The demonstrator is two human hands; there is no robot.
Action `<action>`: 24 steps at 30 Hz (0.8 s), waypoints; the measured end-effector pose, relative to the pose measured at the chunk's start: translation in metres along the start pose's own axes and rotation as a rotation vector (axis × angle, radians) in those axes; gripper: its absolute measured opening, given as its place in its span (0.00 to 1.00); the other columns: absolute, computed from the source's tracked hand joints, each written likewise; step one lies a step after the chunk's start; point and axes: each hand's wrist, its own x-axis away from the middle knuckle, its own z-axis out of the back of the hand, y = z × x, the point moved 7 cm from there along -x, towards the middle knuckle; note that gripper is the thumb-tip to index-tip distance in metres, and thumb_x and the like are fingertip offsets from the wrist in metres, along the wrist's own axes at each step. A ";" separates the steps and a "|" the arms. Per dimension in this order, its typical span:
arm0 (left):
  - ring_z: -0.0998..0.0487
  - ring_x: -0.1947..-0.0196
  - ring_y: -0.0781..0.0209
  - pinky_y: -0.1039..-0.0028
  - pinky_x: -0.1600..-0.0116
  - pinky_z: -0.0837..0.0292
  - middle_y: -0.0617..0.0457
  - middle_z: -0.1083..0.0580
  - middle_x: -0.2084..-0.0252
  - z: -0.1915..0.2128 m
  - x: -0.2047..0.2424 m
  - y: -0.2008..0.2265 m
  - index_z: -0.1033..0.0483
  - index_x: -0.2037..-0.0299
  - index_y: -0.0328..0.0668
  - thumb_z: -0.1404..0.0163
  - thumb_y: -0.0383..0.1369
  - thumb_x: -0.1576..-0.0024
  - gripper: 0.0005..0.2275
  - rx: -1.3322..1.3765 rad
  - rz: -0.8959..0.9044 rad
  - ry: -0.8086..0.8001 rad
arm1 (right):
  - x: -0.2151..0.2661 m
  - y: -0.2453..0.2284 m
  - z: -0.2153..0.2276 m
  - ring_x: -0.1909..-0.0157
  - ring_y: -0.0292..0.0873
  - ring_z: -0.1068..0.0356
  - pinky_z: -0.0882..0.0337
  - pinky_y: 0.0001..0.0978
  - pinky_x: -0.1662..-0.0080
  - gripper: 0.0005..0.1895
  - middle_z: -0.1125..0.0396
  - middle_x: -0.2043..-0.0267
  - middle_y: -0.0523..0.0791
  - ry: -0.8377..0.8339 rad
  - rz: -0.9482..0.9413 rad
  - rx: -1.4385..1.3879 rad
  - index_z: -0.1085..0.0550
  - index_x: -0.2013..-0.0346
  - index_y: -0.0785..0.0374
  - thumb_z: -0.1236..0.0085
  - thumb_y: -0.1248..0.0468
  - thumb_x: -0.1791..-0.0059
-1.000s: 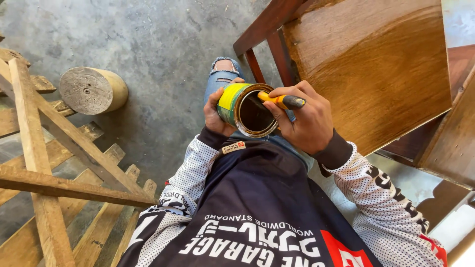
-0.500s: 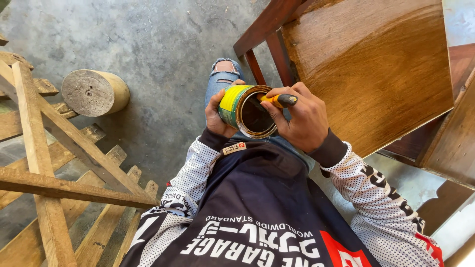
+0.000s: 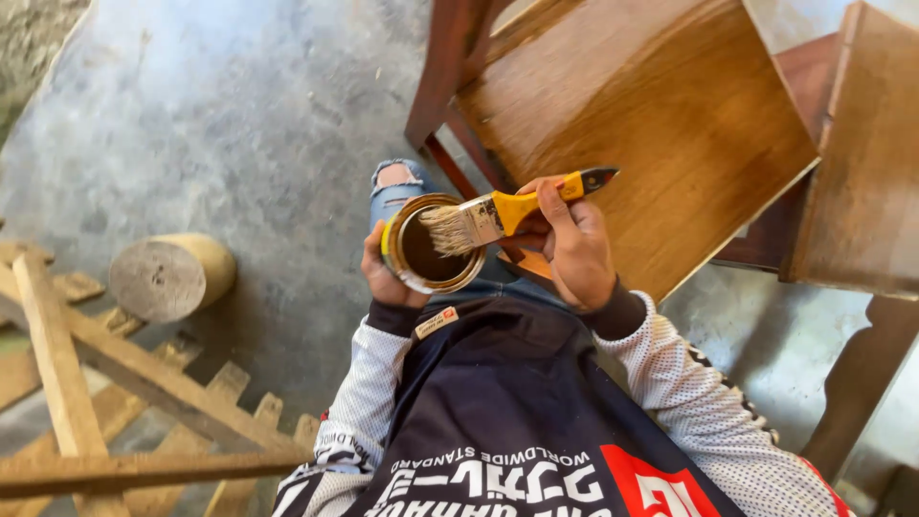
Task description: Applying varnish to a wooden chair using a paintbrush
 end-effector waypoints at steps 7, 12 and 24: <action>0.16 0.48 0.36 0.44 0.38 0.22 0.41 0.18 0.45 0.007 0.003 0.015 0.18 0.44 0.46 0.46 0.54 0.44 0.25 -0.005 -0.101 0.218 | -0.005 0.079 0.043 0.64 0.44 0.16 0.14 0.38 0.56 0.19 0.20 0.64 0.47 0.105 -0.443 -0.697 0.19 0.58 0.63 0.41 0.49 0.41; 0.18 0.47 0.36 0.43 0.38 0.22 0.41 0.19 0.44 -0.013 -0.010 0.018 0.19 0.43 0.46 0.46 0.54 0.44 0.25 -0.029 -0.089 0.168 | -0.022 0.019 0.044 0.63 0.45 0.16 0.12 0.39 0.56 0.13 0.20 0.63 0.48 0.105 -0.298 -0.850 0.20 0.57 0.67 0.36 0.58 0.43; 0.20 0.44 0.34 0.41 0.37 0.24 0.40 0.21 0.42 -0.036 -0.023 0.030 0.21 0.41 0.45 0.45 0.53 0.43 0.25 -0.055 -0.053 0.111 | -0.228 -0.080 0.214 0.58 0.41 0.32 0.26 0.35 0.50 0.07 0.30 0.56 0.46 0.195 0.887 0.454 0.29 0.50 0.65 0.40 0.75 0.39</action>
